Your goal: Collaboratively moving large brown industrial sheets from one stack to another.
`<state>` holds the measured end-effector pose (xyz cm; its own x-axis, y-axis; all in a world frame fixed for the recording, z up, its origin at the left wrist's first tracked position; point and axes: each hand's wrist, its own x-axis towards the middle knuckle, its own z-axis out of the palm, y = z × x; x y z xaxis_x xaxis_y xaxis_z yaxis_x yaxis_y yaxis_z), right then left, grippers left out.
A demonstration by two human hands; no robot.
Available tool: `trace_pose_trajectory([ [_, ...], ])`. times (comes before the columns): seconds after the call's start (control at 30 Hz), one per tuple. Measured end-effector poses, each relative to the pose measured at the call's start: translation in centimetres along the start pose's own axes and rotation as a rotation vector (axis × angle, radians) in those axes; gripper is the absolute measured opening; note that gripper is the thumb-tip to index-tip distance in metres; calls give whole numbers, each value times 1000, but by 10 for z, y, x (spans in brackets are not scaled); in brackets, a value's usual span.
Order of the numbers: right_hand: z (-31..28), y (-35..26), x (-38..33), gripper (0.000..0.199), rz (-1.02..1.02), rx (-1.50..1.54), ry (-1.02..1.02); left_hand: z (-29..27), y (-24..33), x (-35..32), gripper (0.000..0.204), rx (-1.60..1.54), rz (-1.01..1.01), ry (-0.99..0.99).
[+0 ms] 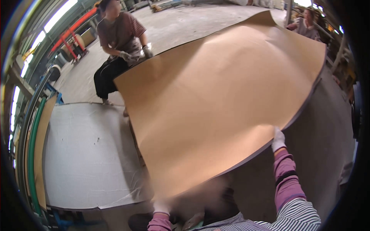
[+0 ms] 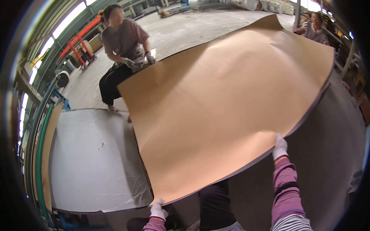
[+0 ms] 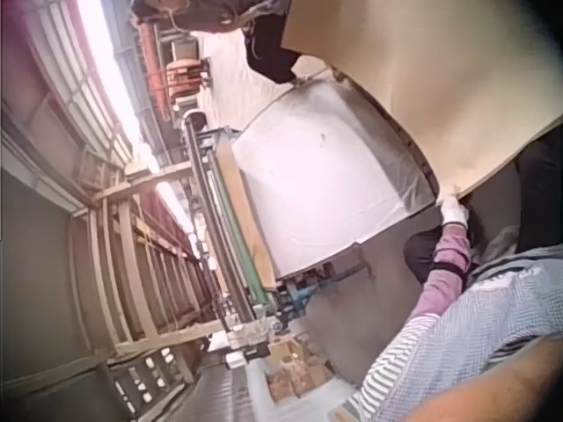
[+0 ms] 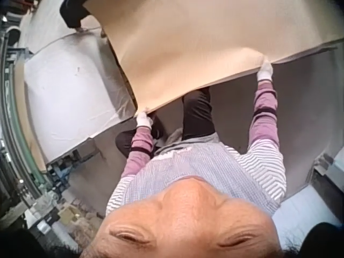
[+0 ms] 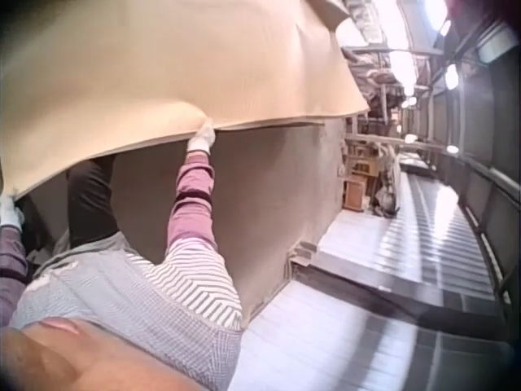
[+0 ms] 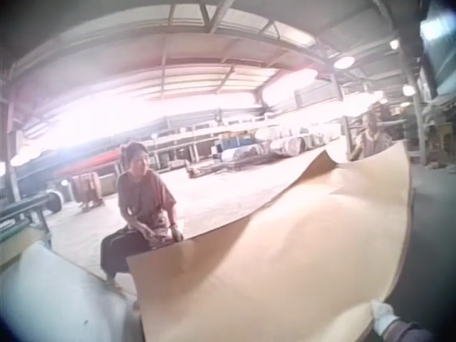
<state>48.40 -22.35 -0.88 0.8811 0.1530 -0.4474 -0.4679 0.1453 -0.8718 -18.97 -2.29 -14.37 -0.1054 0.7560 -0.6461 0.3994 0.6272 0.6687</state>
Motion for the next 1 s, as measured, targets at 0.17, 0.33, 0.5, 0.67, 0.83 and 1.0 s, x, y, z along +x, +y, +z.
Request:
trace_pose_trajectory([
  [0.17, 49, 66, -123, 41, 402, -188, -12, 18, 2, -12, 29, -774, 40, -276],
  [0.33, 77, 90, -104, 23, 231, -226, 46, 70, 201, -111, 41, 146, 137, -251],
  [0.5, 49, 90, -39, 39, 282, -165, 261, 130, 186, -114, 36, -661, -342, -522],
  [0.67, 78, 94, -97, 21, 298, -572, -83, 127, 157, -95, 34, -660, -444, -408],
  [0.83, 81, 93, -100, 15, 309, -613, -16, 112, 175, -95, 32, -527, -395, -413],
  [1.0, 80, 103, -104, 21, 258, -758, -118, -3, 196, -80, 20, -649, -369, -483],
])
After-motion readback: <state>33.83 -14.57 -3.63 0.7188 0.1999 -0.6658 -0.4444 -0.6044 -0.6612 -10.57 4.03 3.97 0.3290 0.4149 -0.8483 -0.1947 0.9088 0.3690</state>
